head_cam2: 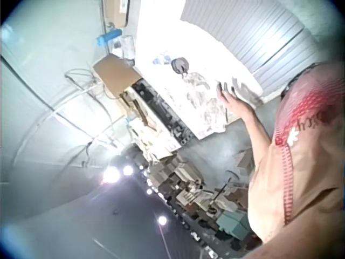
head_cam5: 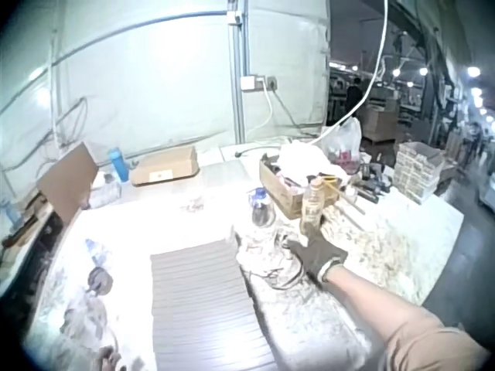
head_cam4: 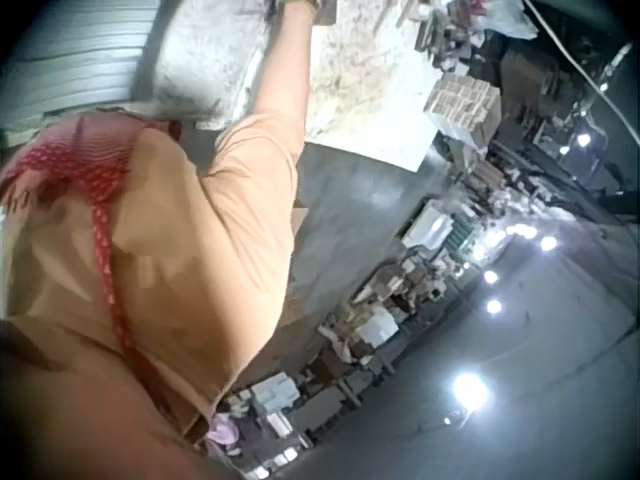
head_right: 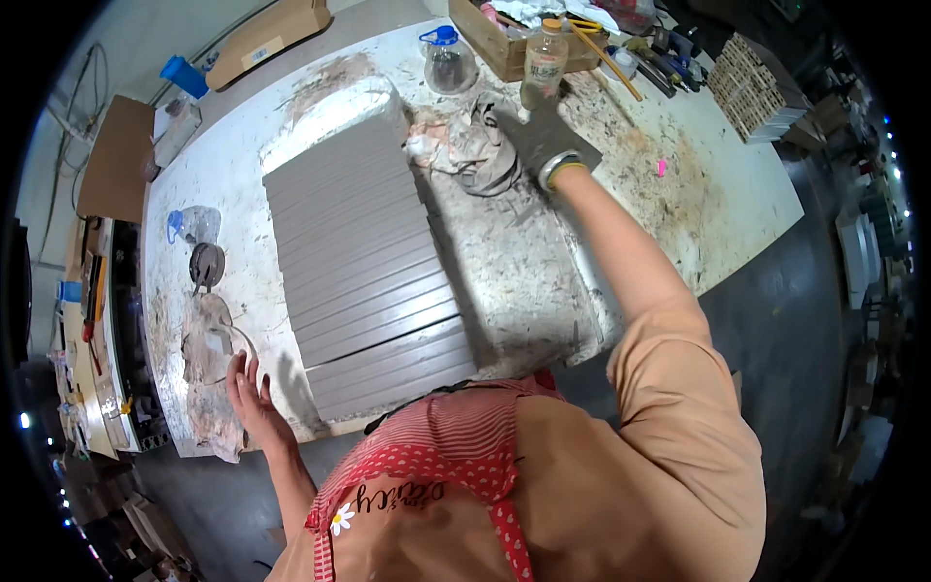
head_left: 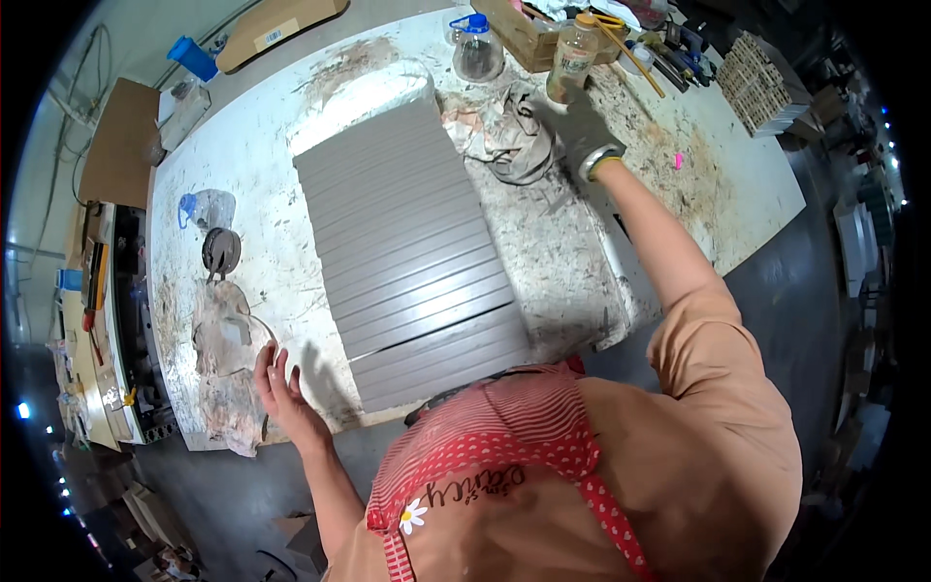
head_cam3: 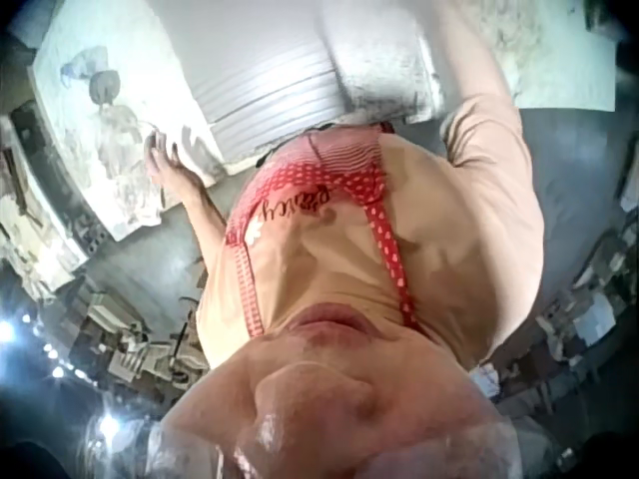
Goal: The person wipes a stack of wooden panels with a cloth, applies liquid from a bottle to the cloth, and wipes the panels again. They then separate the panels, wiping the edges and surfaces of each one individually before restacking and wiping the entire stack.
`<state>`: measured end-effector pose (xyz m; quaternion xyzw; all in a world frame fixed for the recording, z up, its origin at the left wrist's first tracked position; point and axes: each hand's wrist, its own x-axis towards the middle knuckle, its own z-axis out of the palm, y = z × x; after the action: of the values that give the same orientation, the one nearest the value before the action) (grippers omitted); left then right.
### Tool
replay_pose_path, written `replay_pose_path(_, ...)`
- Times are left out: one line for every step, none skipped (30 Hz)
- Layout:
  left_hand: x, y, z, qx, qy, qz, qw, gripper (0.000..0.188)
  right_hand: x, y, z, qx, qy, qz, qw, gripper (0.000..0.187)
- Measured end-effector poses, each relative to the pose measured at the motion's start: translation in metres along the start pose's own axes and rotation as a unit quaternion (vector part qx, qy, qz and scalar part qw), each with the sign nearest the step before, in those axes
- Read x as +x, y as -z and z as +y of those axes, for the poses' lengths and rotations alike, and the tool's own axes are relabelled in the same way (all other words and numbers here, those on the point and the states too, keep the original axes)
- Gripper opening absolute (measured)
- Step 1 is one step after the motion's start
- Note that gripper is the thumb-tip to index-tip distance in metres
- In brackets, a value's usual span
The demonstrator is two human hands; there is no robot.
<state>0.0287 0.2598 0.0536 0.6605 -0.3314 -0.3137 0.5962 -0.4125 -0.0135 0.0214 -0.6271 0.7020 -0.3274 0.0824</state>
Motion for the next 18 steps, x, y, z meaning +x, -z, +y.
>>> replay_pose_path(0.001, -0.003, 0.004, -0.004, -0.012, 0.027, 1.000, 0.039, 0.005, -0.018, -0.004, -0.070, 0.006, -0.037, 0.997, 0.070)
replay_pose_path(0.003, -0.007, 0.007, -0.004, -0.015, 0.029, 0.999, 0.039, 0.010, -0.031, -0.005, -0.142, 0.011, -0.072, 0.987, 0.071)
replay_pose_path(0.005, -0.012, 0.010, 0.022, -0.025, 0.005, 0.999, 0.037, 0.017, -0.035, 0.005, -0.141, 0.011, -0.069, 0.988, 0.071)
replay_pose_path(0.004, -0.012, 0.016, 0.050, -0.039, -0.015, 0.998, 0.036, 0.025, -0.037, 0.011, -0.084, -0.006, -0.128, 0.988, 0.071)
replay_pose_path(0.003, -0.018, 0.024, 0.053, -0.078, -0.030, 0.995, 0.030, 0.031, -0.036, 0.019, -0.026, -0.022, -0.185, 0.982, 0.070)
replay_pose_path(0.005, -0.018, 0.033, 0.057, -0.082, -0.020, 0.995, 0.030, 0.026, -0.025, 0.004, 0.041, -0.009, -0.148, 0.988, 0.069)
replay_pose_path(0.010, -0.027, 0.043, 0.076, -0.114, -0.058, 0.989, 0.028, 0.035, -0.029, 0.034, 0.136, -0.006, -0.118, 0.984, 0.067)
replay_pose_path(0.015, -0.037, 0.053, 0.093, -0.147, -0.098, 0.980, 0.026, 0.042, -0.027, 0.066, 0.229, -0.002, -0.085, 0.970, 0.066)
replay_pose_path(0.019, -0.041, 0.061, 0.084, -0.166, -0.096, 0.978, 0.024, 0.039, -0.008, 0.053, 0.249, -0.106, -0.141, 0.952, 0.067)
replay_pose_path(0.023, -0.049, 0.069, 0.084, -0.168, -0.088, 0.978, 0.024, 0.023, 0.017, 0.027, 0.455, -0.124, -0.201, 0.859, 0.058)
replay_pose_path(0.027, -0.064, 0.082, 0.072, -0.199, -0.134, 0.968, 0.024, 0.011, 0.036, 0.020, 0.553, -0.084, -0.200, 0.804, 0.054)
replay_pose_path(0.029, -0.081, 0.096, 0.062, -0.231, -0.178, 0.954, 0.023, -0.002, 0.053, 0.016, 0.645, -0.042, -0.196, 0.738, 0.050)
replay_pose_path(0.033, -0.099, 0.106, 0.062, -0.253, -0.224, 0.939, 0.023, -0.019, 0.069, 0.006, 0.710, -0.050, -0.202, 0.672, 0.044)
replay_pose_path(0.035, -0.122, 0.116, 0.061, -0.275, -0.274, 0.920, 0.023, -0.033, 0.082, -0.003, 0.803, -0.081, -0.236, 0.541, 0.046)
replay_pose_path(0.034, -0.148, 0.125, 0.084, -0.278, -0.309, 0.906, 0.024, -0.046, 0.086, -0.006, 0.822, -0.102, -0.230, 0.511, 0.045)
replay_pose_path(0.030, -0.173, 0.134, 0.108, -0.281, -0.342, 0.890, 0.024, -0.059, 0.089, -0.012, 0.840, -0.123, -0.226, 0.478, 0.044)
replay_pose_path(0.024, -0.199, 0.138, 0.108, -0.260, -0.372, 0.885, 0.026, -0.072, 0.094, -0.026, 0.859, -0.119, -0.230, 0.442, 0.045)
replay_pose_path(0.014, -0.223, 0.141, 0.108, -0.239, -0.402, 0.877, 0.028, -0.082, 0.087, -0.024, 0.852, -0.113, -0.194, 0.474, 0.048)
